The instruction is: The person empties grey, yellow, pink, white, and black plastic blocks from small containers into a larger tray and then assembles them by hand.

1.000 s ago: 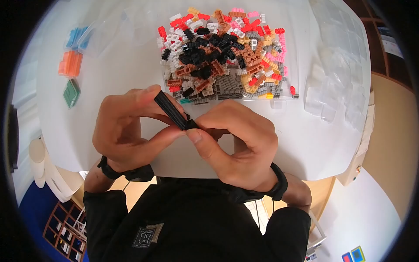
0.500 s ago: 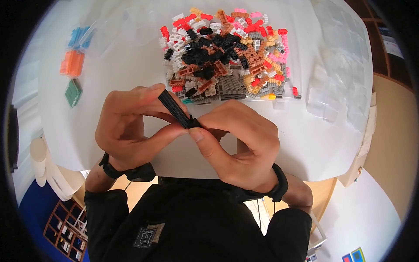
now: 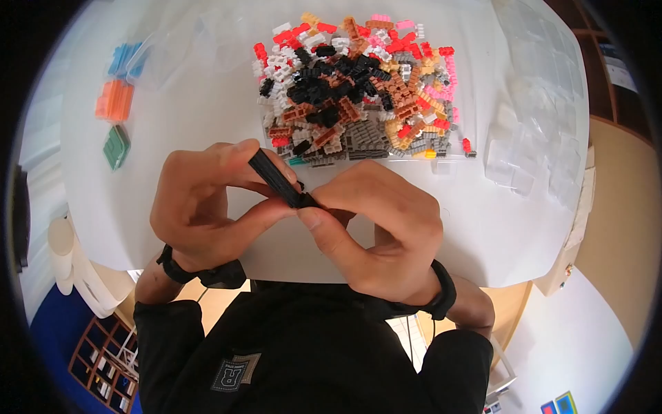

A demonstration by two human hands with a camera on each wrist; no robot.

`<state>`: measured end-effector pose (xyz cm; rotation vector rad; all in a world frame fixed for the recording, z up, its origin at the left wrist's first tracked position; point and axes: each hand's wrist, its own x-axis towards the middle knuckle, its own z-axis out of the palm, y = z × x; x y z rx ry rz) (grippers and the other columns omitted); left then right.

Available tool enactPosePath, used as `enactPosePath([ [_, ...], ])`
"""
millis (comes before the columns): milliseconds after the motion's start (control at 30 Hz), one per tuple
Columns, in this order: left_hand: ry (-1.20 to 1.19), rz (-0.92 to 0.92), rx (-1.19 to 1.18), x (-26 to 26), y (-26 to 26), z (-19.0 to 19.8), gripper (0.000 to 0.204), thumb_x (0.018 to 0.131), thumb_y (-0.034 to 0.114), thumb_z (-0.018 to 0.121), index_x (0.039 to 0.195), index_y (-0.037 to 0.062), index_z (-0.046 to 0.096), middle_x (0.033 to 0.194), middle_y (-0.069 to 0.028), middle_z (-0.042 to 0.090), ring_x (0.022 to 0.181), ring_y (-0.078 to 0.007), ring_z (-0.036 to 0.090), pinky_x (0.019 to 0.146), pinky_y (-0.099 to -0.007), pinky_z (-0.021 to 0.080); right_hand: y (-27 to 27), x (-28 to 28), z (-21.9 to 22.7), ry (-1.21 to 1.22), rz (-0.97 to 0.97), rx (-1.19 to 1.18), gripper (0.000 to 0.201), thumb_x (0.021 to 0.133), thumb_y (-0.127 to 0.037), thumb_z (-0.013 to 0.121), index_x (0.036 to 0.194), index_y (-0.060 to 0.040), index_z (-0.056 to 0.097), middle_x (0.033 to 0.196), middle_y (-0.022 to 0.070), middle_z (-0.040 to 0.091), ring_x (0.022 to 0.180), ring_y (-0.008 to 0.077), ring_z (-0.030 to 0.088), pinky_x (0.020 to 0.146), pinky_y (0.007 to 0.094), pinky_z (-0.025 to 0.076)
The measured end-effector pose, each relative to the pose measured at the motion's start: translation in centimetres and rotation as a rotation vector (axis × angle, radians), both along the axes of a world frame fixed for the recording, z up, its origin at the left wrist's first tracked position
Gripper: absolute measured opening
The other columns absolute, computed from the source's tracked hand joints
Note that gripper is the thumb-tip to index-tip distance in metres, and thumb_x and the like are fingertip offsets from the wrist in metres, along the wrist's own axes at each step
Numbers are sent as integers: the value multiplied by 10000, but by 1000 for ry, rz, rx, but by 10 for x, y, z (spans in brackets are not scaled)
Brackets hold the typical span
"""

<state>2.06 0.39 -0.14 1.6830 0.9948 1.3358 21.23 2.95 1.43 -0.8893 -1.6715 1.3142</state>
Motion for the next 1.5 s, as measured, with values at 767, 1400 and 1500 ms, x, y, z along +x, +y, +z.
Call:
enactPosePath([
  [767,164,-83,189,-4,-5,7,754,701,-126,726,1340,41,362,960,-272,617,845,-313,664,678,-351,578,0,4,0,26,-27,133,258,644,94,762,880,45,669,824,148,674,723,222,650,609,283,513],
  [1400,171,-61,180,-2,-4,8,749,707,-129,716,1344,51,364,954,-299,619,855,-338,668,693,-369,579,4,5,4,-38,-43,176,217,664,80,748,865,38,675,840,147,676,762,226,650,644,292,510],
  [1500,83,-103,174,-3,-2,6,726,709,-141,706,1331,43,381,981,-311,617,882,-344,667,720,-370,578,5,5,1,-26,-69,220,225,659,80,749,867,39,675,842,154,672,757,234,652,628,289,511],
])
